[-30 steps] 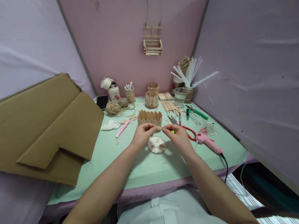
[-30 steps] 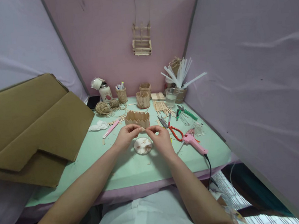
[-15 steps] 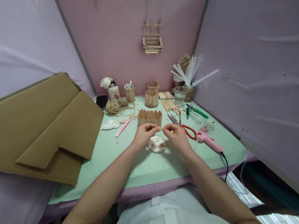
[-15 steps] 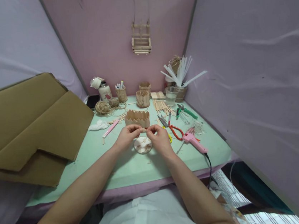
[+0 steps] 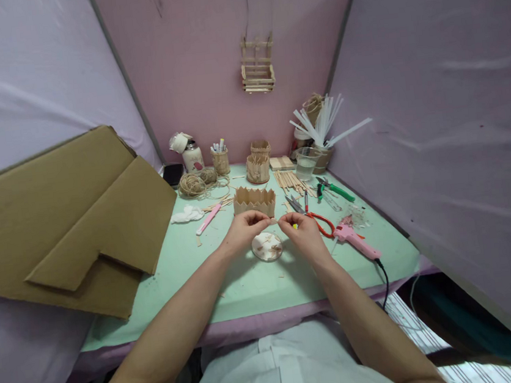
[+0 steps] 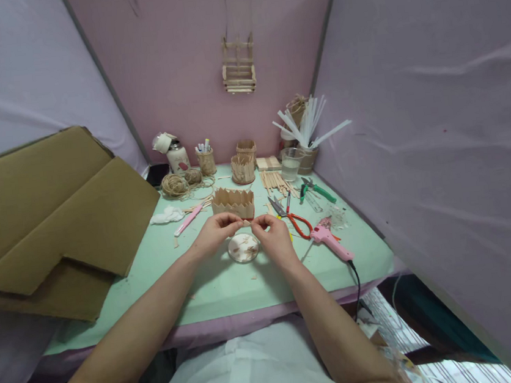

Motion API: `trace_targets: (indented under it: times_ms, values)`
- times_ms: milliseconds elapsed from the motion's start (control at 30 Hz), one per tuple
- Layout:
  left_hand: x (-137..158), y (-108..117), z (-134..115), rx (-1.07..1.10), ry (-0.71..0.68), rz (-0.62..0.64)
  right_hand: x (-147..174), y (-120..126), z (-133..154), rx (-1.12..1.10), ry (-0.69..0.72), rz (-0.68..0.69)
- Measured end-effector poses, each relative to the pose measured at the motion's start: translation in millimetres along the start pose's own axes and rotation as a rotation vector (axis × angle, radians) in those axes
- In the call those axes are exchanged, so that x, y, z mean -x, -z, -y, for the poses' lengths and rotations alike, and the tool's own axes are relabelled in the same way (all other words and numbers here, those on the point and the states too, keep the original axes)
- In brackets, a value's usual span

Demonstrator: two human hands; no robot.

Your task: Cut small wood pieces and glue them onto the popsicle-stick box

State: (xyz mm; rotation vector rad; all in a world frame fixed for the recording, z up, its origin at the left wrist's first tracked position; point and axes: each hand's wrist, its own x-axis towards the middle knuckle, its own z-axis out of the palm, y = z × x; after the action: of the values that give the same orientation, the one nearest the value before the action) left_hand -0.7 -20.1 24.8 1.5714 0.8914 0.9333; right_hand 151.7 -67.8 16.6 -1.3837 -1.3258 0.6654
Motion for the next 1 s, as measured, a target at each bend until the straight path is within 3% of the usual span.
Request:
trace_targets:
  times_ms: [233,433,600,667,767,867,933,1000]
  values:
    - [-1.0,0.2,4.7,-0.031,-0.010,0.019,1.2,1.1,-0.5,0.022,0.010,0.012]
    - [0.8,-0.1,-2.5,-0.064,-0.030,-0.043,3.5,5.0,-0.8,0.032,0.042,0.023]
    - [0.7,-0.2,-3.6,-0.019,-0.006,-0.093,7.1,35.3,-5.7,0.099,0.062,-0.023]
    - [1.4,0.3,-2.5,-0.033,-0.042,-0.122,9.5,59.3,-16.3,0.281,0.099,-0.055]
    - [4.7,3.4,-4.1,-0.190,-0.273,-0.209,15.2,101.8,-41.9,0.626,0.098,-0.108]
    - [9.9,10.8,-10.3,-0.491,-0.705,-0.272,22.2,138.2,-67.8,0.972,0.007,-0.060]
    - [14.1,17.5,-14.7,-0.678,-0.975,-0.248,25.4,152.6,-78.7,1.089,-0.089,0.025]
    - [18.8,24.4,-16.7,-0.833,-1.158,-0.197,26.0,158.4,-83.7,1.095,-0.154,0.106]
